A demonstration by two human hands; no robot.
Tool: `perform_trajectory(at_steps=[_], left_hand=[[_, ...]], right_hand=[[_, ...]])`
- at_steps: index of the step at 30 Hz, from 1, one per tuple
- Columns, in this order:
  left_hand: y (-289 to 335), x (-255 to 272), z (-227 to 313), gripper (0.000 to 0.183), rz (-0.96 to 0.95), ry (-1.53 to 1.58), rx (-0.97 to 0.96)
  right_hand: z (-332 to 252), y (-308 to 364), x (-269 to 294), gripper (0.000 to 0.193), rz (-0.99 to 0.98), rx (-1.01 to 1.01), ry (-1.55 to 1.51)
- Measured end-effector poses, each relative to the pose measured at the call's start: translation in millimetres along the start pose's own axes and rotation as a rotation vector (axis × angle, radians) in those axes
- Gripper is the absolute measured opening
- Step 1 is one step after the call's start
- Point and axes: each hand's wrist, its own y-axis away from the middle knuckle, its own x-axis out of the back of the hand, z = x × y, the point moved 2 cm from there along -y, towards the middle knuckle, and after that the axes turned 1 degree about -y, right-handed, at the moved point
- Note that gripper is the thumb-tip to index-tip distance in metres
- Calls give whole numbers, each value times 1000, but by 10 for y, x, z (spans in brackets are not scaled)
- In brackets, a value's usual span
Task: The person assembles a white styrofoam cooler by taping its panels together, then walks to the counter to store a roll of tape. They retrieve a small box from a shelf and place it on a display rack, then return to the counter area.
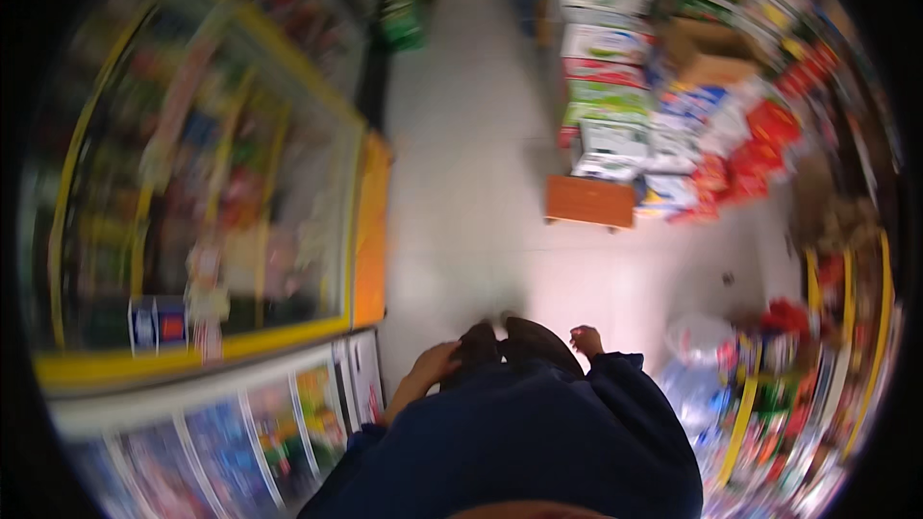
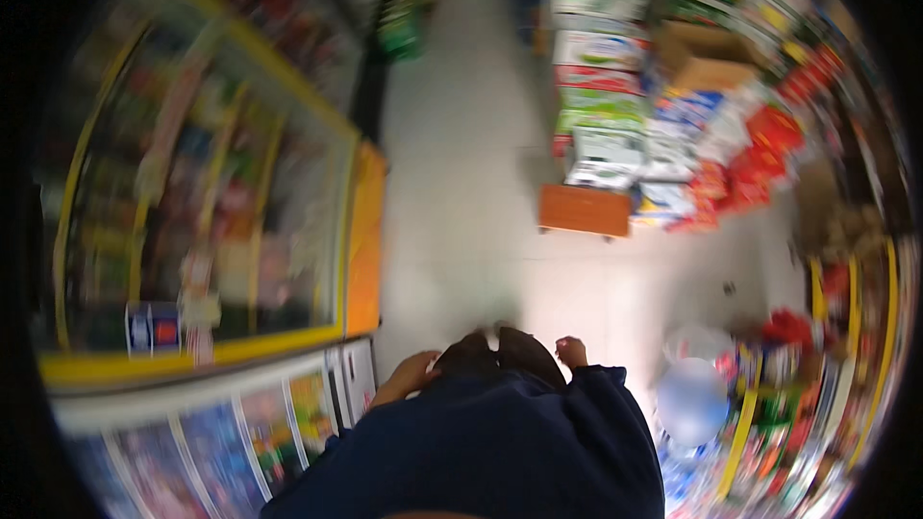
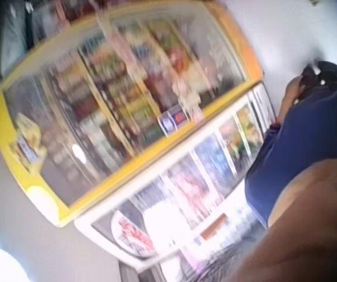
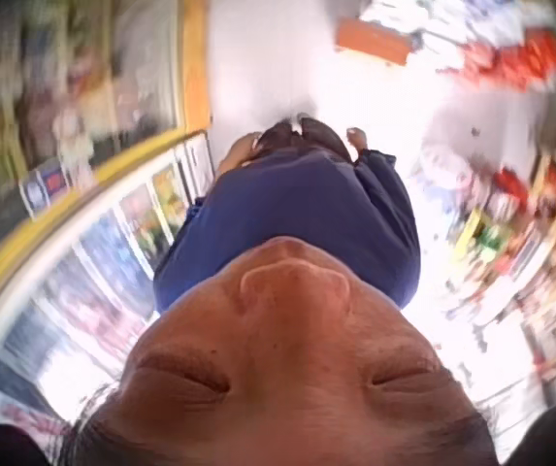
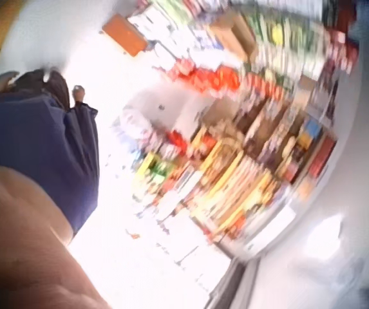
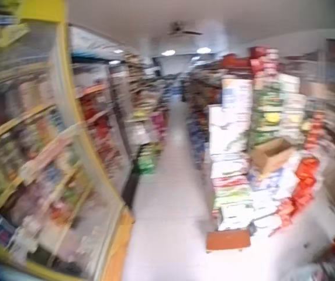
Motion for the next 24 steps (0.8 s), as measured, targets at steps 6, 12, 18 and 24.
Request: perform_trajectory(at_steps=[6,12,18,24], left_hand=[[-1083,381,192,53,-461,-527,-72],[-2559,884,1245,54,-157,-417,-183],[-3924,52,2463,56,-248,-479,-349],[-4608,-1074,4405,57,-547,-363,-534]], right_hand=[[1621,750,591,31,157,154,834],[2321,982,743,29,50,-220,536],[2254,684,1738,27,214,-257,60],[1971,674,3834,23,727,-304,-555]])
